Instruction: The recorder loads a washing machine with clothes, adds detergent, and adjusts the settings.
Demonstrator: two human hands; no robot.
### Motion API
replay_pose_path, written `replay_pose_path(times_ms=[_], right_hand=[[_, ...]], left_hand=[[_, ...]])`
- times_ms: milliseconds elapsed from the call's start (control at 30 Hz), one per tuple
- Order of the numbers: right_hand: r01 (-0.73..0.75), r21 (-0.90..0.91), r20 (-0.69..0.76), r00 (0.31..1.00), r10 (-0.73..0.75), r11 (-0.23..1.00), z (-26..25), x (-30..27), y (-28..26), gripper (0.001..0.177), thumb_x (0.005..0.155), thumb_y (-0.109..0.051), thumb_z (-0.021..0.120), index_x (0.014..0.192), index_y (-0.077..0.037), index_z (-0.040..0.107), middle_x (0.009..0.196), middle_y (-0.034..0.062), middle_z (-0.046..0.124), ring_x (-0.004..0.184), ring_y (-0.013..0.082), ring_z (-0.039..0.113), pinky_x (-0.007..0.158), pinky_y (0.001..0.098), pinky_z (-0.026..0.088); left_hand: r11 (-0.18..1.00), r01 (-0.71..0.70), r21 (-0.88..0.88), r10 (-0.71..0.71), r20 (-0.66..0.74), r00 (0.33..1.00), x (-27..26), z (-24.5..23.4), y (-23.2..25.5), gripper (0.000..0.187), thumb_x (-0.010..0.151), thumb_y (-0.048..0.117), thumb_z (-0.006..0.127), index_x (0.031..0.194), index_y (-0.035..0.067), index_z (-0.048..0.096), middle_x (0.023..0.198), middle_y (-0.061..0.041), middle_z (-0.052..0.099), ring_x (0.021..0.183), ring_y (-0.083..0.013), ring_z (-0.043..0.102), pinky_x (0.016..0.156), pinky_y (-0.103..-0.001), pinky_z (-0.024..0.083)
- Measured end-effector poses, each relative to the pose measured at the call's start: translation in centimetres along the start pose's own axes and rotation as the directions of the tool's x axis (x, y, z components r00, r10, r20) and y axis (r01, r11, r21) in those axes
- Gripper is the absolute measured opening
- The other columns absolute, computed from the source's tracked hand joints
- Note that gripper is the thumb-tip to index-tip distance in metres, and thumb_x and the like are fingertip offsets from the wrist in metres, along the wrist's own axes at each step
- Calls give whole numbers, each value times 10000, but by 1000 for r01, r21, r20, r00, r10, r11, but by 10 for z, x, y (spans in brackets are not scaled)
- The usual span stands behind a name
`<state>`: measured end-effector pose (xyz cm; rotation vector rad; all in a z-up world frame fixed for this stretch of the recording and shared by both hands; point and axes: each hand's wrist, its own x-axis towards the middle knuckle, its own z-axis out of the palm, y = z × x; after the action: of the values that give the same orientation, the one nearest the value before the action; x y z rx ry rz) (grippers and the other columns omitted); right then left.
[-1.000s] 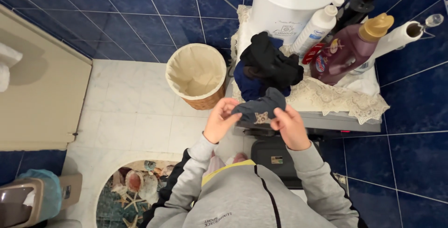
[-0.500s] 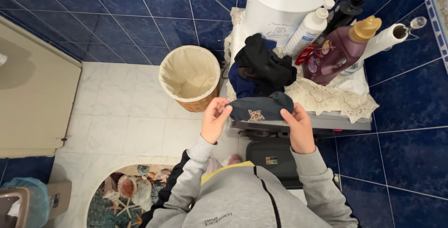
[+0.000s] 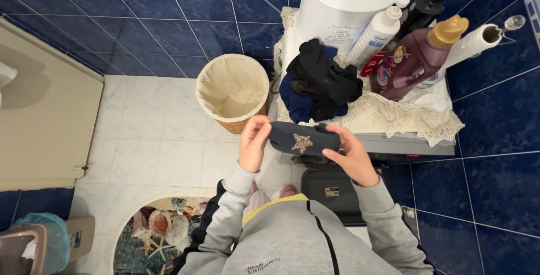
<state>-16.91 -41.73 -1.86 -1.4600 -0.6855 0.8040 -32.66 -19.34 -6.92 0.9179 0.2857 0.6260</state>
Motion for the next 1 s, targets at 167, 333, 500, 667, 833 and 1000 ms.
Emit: replay_pose_path(times_ms=[167, 333, 500, 667, 833, 1000], right_hand=[[30, 14, -54, 998, -30, 999, -20, -1, 76, 191, 978, -12, 715, 1153, 28, 652, 1090, 44, 651, 991, 105, 595, 857, 251, 484], [9, 388, -99, 995, 32, 922, -2, -6, 49, 145, 987, -70, 640, 1118, -21, 604, 1099, 22, 638, 1003, 100, 615, 869, 252, 499], [58, 524, -201, 978, 57, 850, -2, -9, 64, 139, 1076, -78, 612, 1197, -38, 557, 1036, 1, 581, 944, 75, 570, 813, 239, 469], [48, 191, -168, 986, -16, 980, 0, -10, 37, 251, 988, -63, 626, 1224, -80, 543, 988, 0, 589, 863, 91, 588, 788, 256, 505], [-36, 138, -173, 983, 60, 990, -29, -16, 76, 212, 975, -84, 632, 1180, -59, 587, 975, 14, 617, 859, 111, 608, 779, 275, 519], [-144, 69, -107, 983, 151, 987, -30, -34, 75, 177, 990, -145, 629, 1125, -36, 659, 955, 26, 673, 868, 117, 643, 802, 273, 540]], left_hand=[[909, 58, -414, -82, -42, 996, -4, 14, 20, 101, 1060, 112, 547, 1159, 107, 563, 985, 21, 598, 892, -92, 579, 792, -261, 470], [962, -134, -239, 93, -176, 980, -2, 7, -3, 72, 1075, 107, 551, 1146, 101, 550, 1008, 29, 565, 900, -77, 546, 811, -250, 458], [901, -192, 388, 252, -109, 961, 3, -13, -24, 108, 1115, 167, 562, 1156, 68, 573, 947, 10, 503, 844, -66, 439, 759, -247, 402], [467, -254, 847, 659, -143, 738, -15, -47, 49, 128, 1071, 183, 591, 1151, 89, 626, 1041, -24, 646, 924, -155, 614, 818, -272, 515], [53, -106, 993, 666, 44, 745, 12, -70, 80, 190, 1091, 168, 603, 1226, 57, 678, 1093, -136, 715, 984, -311, 710, 836, -350, 549], [-156, 142, 977, -251, -179, 951, -17, -104, -33, 207, 971, 410, 558, 1054, 224, 597, 872, -164, 734, 827, -419, 699, 707, -572, 522]])
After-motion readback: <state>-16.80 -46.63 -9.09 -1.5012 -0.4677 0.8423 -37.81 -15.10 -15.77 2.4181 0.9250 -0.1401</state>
